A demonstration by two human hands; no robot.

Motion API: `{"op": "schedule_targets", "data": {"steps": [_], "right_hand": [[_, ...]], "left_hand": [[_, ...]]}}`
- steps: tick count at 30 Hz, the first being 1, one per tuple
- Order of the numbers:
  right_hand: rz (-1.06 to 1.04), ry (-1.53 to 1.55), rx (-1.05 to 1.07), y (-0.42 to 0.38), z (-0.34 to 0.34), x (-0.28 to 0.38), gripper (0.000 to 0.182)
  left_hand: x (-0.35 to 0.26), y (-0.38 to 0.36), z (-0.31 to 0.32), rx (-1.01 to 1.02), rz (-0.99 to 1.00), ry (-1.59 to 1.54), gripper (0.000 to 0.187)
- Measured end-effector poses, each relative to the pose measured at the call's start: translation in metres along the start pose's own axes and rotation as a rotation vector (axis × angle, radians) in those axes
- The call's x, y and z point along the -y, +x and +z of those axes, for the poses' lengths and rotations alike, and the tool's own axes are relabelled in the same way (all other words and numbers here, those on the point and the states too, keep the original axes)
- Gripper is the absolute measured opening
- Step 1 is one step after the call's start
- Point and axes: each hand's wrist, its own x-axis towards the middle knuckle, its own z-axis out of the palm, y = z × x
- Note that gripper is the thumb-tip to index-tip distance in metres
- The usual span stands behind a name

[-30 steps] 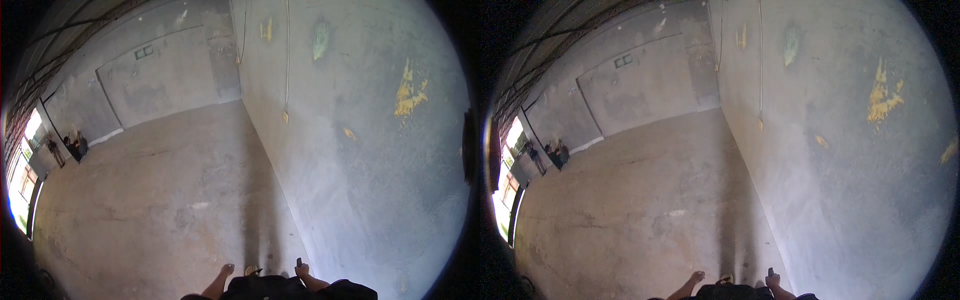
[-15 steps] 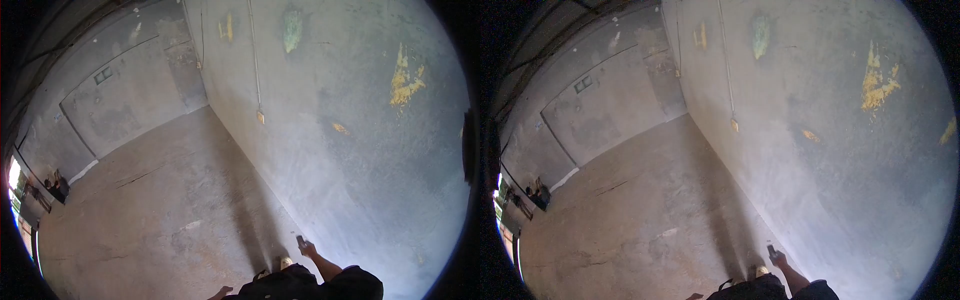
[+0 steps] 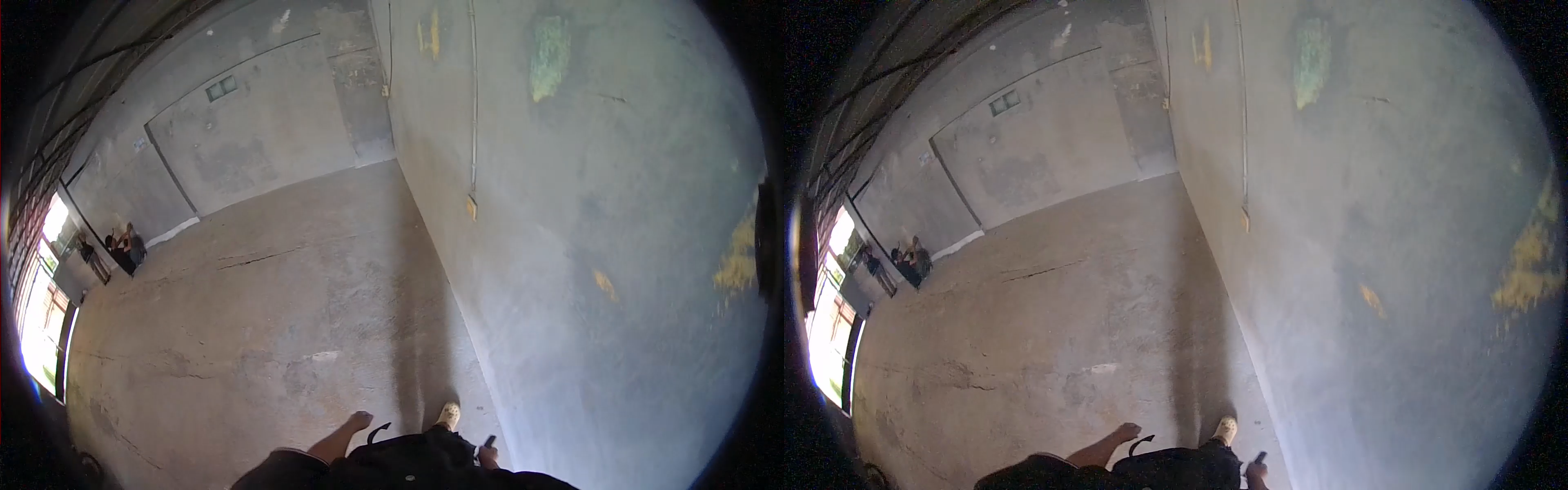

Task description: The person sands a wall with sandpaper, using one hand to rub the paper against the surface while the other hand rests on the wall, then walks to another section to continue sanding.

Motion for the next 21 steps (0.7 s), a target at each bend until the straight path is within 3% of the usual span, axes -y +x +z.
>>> {"op": "schedule_targets", "data": {"steps": [1,2,3,6,7,12,14,15,16,18,19,21], "right_hand": [[-0.032,0.105,-0.057,0.001,-0.025,0.036,0.086],[0.042,0.445,-0.164,0.021,-0.03,0.063,0.065],[0.005,0.498,-0.253,0.011,-0.061,0.101,0.045],[-0.248,0.698,-0.267,0.019,-0.108,0.169,0.04],[-0.279,0.74,-0.241,0.032,-0.109,0.182,0.041],[-0.257,0.671,-0.213,0.02,-0.137,0.221,0.04],[-0.219,0.534,-0.269,0.032,-0.114,0.215,0.04],[-0.153,0.451,-0.288,0.044,-0.098,0.21,0.039],[-0.147,0.446,-0.288,0.041,-0.095,0.209,0.039],[-0.045,0.201,-0.25,0.025,-0.085,0.204,0.037],[-0.013,0.205,-0.26,0.013,-0.08,0.2,0.037],[0.051,0.256,-0.272,-0.022,-0.074,0.211,0.043]], "left_hand": [[0.004,0.011,-0.01,0.146,-0.098,0.011,0.03],[0.007,0.018,-0.02,0.296,-0.194,0.025,0.041],[0.012,0.025,-0.024,0.263,-0.335,-0.075,0.041],[0.02,0.052,-0.045,0.19,-0.264,-0.037,0.045],[-0.001,0.048,-0.067,-0.009,-0.627,-0.597,0.047],[0.024,0.086,-0.052,-0.236,-0.583,-0.768,0.04],[0.032,0.079,-0.062,0.108,-0.352,-0.178,0.044],[0.029,0.069,-0.07,0.047,-0.55,-0.408,0.041],[0.041,0.068,-0.061,0.054,-0.547,-0.412,0.041],[0.063,0.059,-0.038,-0.037,-0.746,-0.447,0.038],[0.08,0.055,-0.037,0.117,-0.56,-0.278,0.037],[0.109,0.035,-0.044,0.225,-0.548,-0.38,0.04]]}}
